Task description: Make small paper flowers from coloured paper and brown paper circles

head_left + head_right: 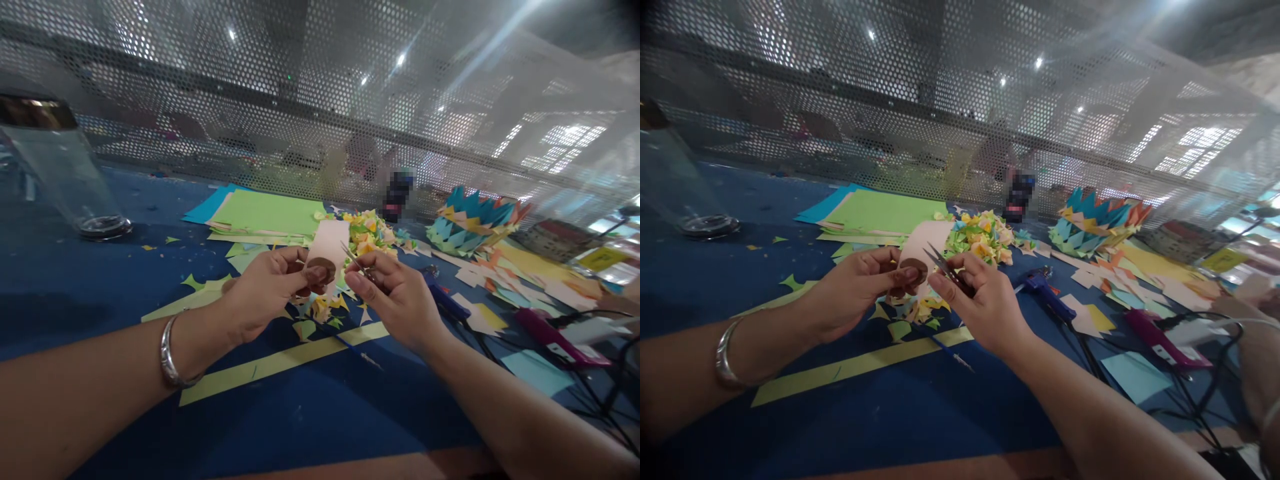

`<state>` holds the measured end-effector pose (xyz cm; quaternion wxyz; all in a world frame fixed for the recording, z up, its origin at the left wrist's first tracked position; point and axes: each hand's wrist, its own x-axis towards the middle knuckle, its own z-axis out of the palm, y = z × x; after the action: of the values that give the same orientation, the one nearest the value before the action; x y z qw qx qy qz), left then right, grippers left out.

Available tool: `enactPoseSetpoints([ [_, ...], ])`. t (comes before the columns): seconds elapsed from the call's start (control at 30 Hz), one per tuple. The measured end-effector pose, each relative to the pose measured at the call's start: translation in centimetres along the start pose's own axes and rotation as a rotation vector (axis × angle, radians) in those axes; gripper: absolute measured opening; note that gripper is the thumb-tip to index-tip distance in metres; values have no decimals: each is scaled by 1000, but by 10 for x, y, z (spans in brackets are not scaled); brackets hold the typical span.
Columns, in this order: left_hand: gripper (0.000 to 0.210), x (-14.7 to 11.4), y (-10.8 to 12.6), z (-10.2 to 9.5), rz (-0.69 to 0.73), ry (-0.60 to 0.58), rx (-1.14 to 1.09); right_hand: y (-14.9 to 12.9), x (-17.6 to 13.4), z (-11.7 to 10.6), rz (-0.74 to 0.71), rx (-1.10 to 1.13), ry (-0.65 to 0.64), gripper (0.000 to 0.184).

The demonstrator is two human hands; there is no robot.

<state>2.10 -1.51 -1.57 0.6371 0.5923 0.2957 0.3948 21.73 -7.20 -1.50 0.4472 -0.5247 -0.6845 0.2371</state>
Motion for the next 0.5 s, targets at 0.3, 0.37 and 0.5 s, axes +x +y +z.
enactPoseSetpoints([
  [0.3, 11, 4, -2, -2, 163, 138, 58, 8, 1, 2, 160, 78, -198, 49],
  [0.37, 12, 4, -2, -2, 178, 171, 60, 10, 2, 2, 190, 42, -216, 51],
  [0.5, 13, 2, 0, -1, 178, 217, 62, 10, 3, 1, 213, 26, -210, 53],
])
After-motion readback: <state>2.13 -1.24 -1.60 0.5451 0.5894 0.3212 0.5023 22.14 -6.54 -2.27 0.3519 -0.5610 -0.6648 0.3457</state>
